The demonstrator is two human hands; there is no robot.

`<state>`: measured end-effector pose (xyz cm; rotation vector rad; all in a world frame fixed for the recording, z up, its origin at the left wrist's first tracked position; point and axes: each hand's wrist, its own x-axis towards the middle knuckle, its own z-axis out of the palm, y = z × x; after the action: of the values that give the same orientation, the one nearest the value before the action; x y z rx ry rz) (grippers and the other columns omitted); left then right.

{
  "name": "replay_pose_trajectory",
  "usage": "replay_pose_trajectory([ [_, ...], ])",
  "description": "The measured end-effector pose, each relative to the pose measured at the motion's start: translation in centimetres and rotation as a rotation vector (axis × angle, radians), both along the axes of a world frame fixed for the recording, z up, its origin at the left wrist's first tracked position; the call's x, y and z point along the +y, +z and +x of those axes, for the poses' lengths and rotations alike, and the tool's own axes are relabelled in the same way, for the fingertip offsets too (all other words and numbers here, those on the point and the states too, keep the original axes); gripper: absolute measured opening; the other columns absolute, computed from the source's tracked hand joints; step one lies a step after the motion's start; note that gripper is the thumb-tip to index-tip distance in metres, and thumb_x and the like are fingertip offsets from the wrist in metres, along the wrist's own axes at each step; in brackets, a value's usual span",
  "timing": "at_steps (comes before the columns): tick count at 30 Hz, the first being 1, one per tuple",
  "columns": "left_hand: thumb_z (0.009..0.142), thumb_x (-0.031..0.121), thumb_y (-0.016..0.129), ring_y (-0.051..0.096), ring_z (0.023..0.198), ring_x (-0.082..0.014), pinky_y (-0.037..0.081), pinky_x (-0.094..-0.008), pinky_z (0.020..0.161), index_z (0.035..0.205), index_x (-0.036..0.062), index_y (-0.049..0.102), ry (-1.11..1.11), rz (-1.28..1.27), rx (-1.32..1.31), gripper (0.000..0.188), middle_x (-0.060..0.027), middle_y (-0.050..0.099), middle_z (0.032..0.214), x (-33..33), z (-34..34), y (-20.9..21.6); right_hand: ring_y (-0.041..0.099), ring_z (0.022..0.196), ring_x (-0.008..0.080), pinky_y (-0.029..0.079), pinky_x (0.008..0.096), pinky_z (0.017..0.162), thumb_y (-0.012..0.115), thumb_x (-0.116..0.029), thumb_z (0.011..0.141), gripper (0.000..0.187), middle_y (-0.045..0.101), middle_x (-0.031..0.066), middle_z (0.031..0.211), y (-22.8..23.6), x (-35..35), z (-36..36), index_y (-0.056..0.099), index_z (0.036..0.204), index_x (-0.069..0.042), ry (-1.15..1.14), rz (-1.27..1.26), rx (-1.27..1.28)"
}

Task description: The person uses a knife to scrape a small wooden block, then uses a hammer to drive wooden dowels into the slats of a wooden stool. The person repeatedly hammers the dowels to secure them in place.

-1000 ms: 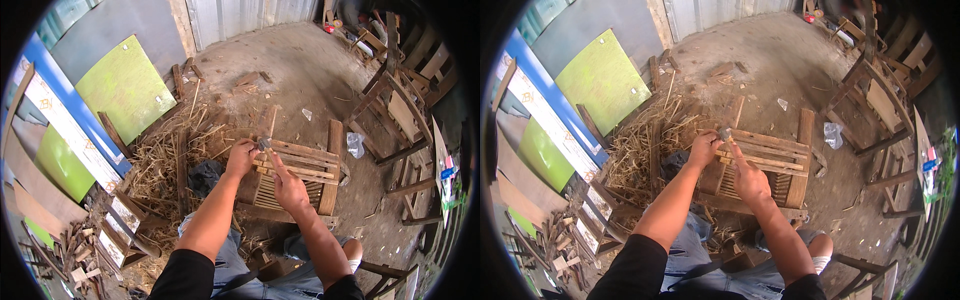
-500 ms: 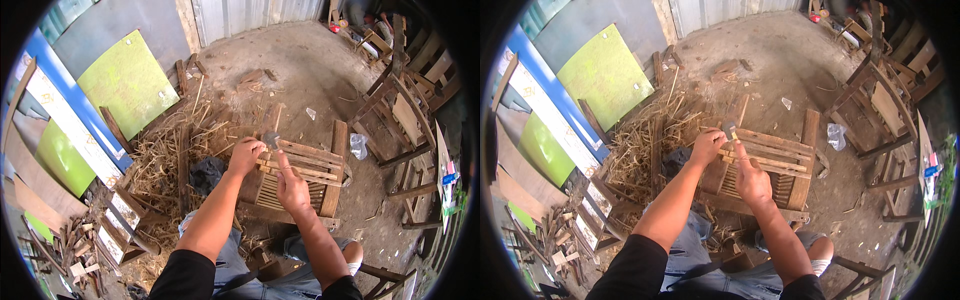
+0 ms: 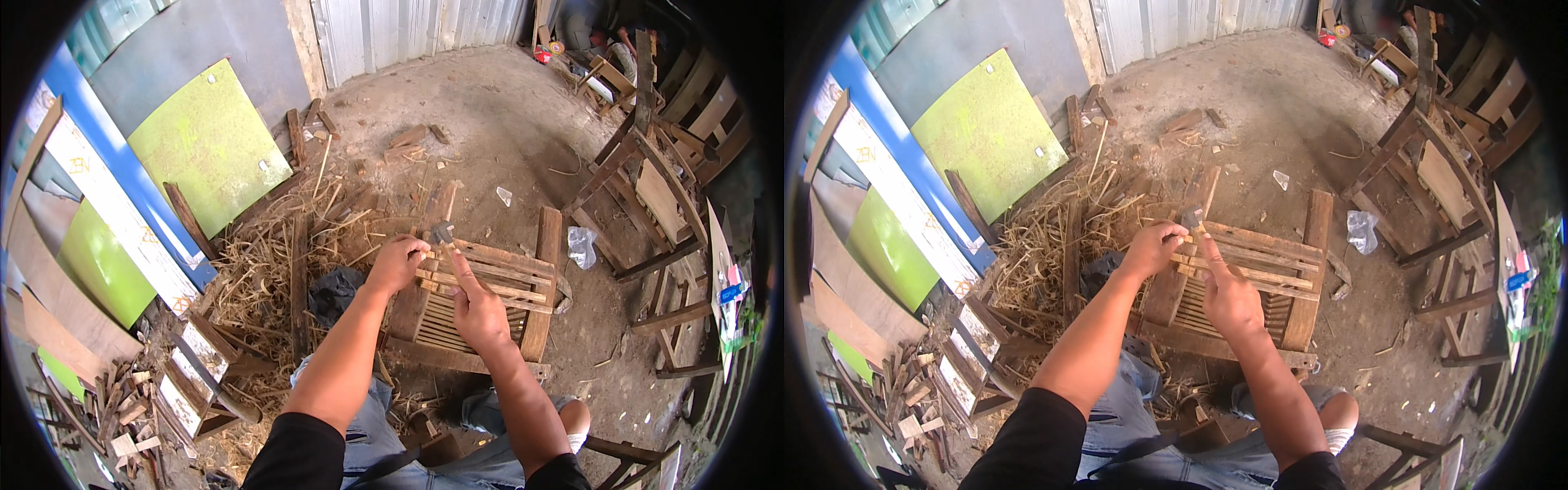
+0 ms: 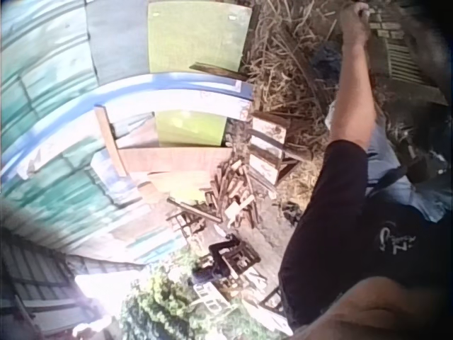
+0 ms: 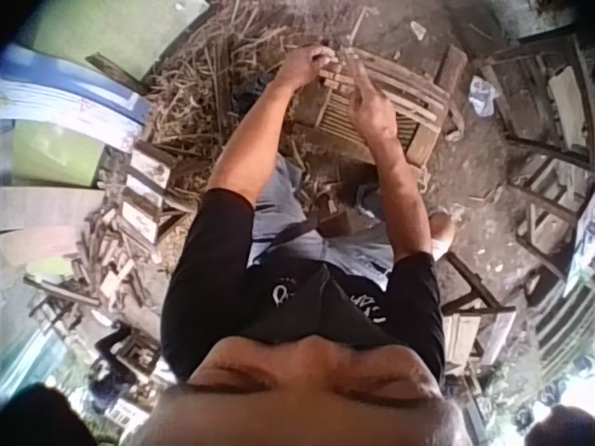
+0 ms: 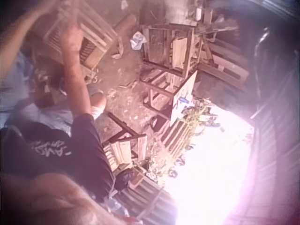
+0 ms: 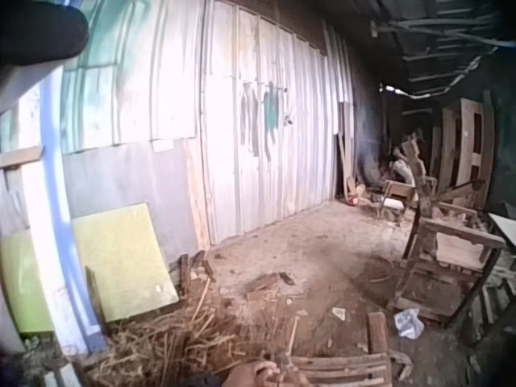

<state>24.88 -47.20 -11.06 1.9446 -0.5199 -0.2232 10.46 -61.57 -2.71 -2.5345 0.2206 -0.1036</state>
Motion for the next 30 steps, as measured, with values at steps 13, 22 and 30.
replay_pose_trajectory([
  [13,0.084,0.026,0.079,0.061,0.111,-0.0221,0.049,-0.0352,0.092,0.133,-0.005,0.053,0.231,-0.098,0.571,0.064,-0.0166,0.064,0.122,0.2,0.8,-0.8,0.064,0.075,0.0405,0.051,0.0483,0.066,0.058,-0.009,0.092,0.065,0.062,0.0197,0.086,-1.0,-0.3,-0.7,0.036,0.152,-0.026,0.116,-0.109,-0.08],
  [22,0.083,0.025,0.081,0.063,0.098,-0.0189,0.051,-0.0329,0.082,0.127,-0.0053,0.056,0.228,-0.233,0.654,0.059,-0.013,0.066,0.111,0.1,0.4,0.0,0.067,0.075,0.0386,0.055,0.05,0.069,0.058,-0.013,0.093,0.066,0.062,0.0169,0.088,-0.7,-0.8,0.1,0.035,0.152,-0.032,0.107,-0.144,-0.096],
  [30,0.083,0.024,0.08,0.064,0.094,-0.0186,0.05,-0.032,0.081,0.124,-0.0043,0.059,0.219,-0.267,0.665,0.055,-0.0121,0.068,0.106,0.1,0.5,0.1,0.065,0.073,0.0367,0.055,0.0481,0.064,0.059,-0.012,0.092,0.067,0.061,0.0158,0.086,-1.1,-0.8,0.3,0.036,0.151,-0.031,0.111,-0.183,-0.118],
])
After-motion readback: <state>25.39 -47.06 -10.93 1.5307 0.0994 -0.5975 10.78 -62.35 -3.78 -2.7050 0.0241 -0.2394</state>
